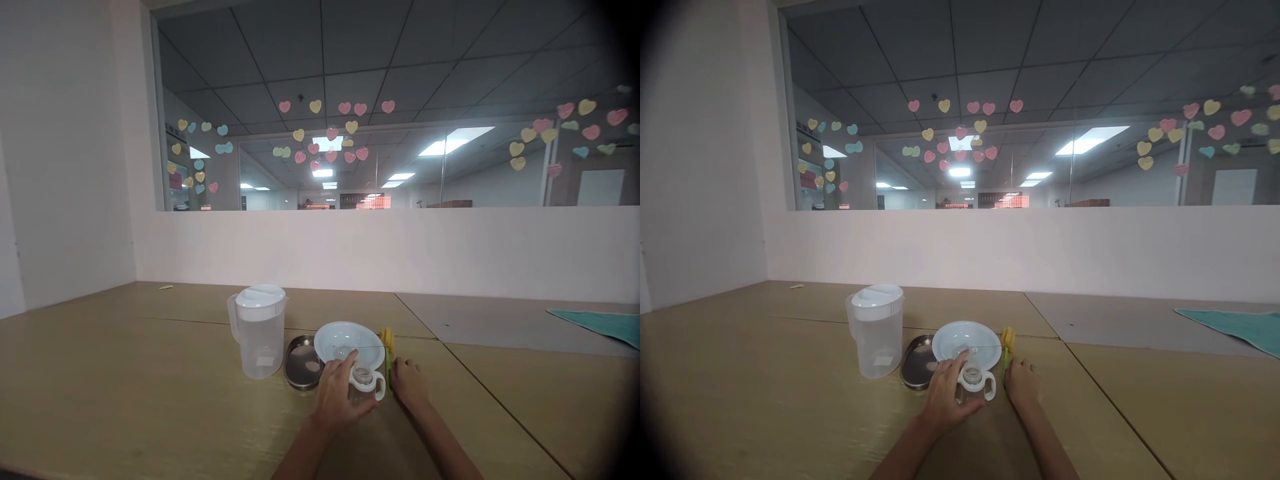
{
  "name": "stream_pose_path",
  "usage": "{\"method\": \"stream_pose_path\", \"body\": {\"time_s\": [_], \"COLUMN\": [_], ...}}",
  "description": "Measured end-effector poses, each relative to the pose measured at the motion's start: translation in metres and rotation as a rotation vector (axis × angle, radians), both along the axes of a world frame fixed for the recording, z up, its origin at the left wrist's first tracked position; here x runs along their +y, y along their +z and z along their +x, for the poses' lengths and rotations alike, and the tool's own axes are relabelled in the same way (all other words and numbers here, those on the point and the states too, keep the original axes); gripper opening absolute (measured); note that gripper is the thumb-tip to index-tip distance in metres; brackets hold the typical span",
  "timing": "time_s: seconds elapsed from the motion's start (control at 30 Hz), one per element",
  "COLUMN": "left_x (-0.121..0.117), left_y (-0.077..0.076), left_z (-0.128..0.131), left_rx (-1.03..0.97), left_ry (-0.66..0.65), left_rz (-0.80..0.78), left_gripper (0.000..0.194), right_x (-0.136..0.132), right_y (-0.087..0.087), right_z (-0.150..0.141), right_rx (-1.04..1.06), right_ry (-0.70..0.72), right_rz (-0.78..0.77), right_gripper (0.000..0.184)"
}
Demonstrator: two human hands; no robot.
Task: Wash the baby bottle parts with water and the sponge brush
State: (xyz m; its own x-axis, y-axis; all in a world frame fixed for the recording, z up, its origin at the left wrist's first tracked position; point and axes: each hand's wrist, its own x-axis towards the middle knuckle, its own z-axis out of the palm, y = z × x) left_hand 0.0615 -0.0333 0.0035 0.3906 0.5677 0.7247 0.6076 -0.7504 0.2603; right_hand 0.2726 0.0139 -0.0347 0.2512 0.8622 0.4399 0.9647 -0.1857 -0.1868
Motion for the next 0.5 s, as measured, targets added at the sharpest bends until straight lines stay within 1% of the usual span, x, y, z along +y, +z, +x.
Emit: {"method": "stream_pose_path", "body": {"time_s": [0.07,0.1,0.13,0.17,0.23,0.3,0.33,0.4,0.5], "left_x": [0.002,0.004,0.006,0.009,0.016,0.024,0.028,0.033,0.037], "left_y": [0.001,0.001,0.001,0.001,0.001,0.002,0.003,0.004,0.006], "left_z": [-0.004,-0.008,-0.014,-0.021,-0.038,-0.058,-0.067,-0.081,-0.089], "left_rx": [0.008,0.003,-0.014,-0.053,-0.225,-0.408,-0.479,-0.567,-0.619], "left_ry": [-0.023,-0.012,0.026,0.103,0.356,0.614,0.704,0.798,0.896], "left_rz": [0.069,0.119,0.178,0.237,0.361,0.428,0.444,0.419,0.308], "left_gripper": [0.087,0.082,0.076,0.068,0.056,0.055,0.058,0.065,0.076], "right_x": [-0.001,-0.002,-0.002,-0.002,-0.001,0.001,0.002,0.003,0.003], "right_y": [0.002,0.002,0.002,0.002,0.001,0.0,-0.001,-0.001,-0.001], "right_z": [0.002,0.003,0.003,0.004,0.005,0.005,0.005,0.005,0.004], "right_rx": [-0.006,0.004,0.022,0.044,0.076,0.083,0.083,0.091,0.097], "right_ry": [-0.023,-0.03,-0.034,-0.035,-0.024,-0.001,0.014,0.046,0.097], "right_rz": [-0.011,-0.023,-0.038,-0.052,-0.068,-0.053,-0.035,-0.009,-0.02], "right_gripper": [0.027,0.028,0.029,0.03,0.03,0.029,0.027,0.025,0.023]}}
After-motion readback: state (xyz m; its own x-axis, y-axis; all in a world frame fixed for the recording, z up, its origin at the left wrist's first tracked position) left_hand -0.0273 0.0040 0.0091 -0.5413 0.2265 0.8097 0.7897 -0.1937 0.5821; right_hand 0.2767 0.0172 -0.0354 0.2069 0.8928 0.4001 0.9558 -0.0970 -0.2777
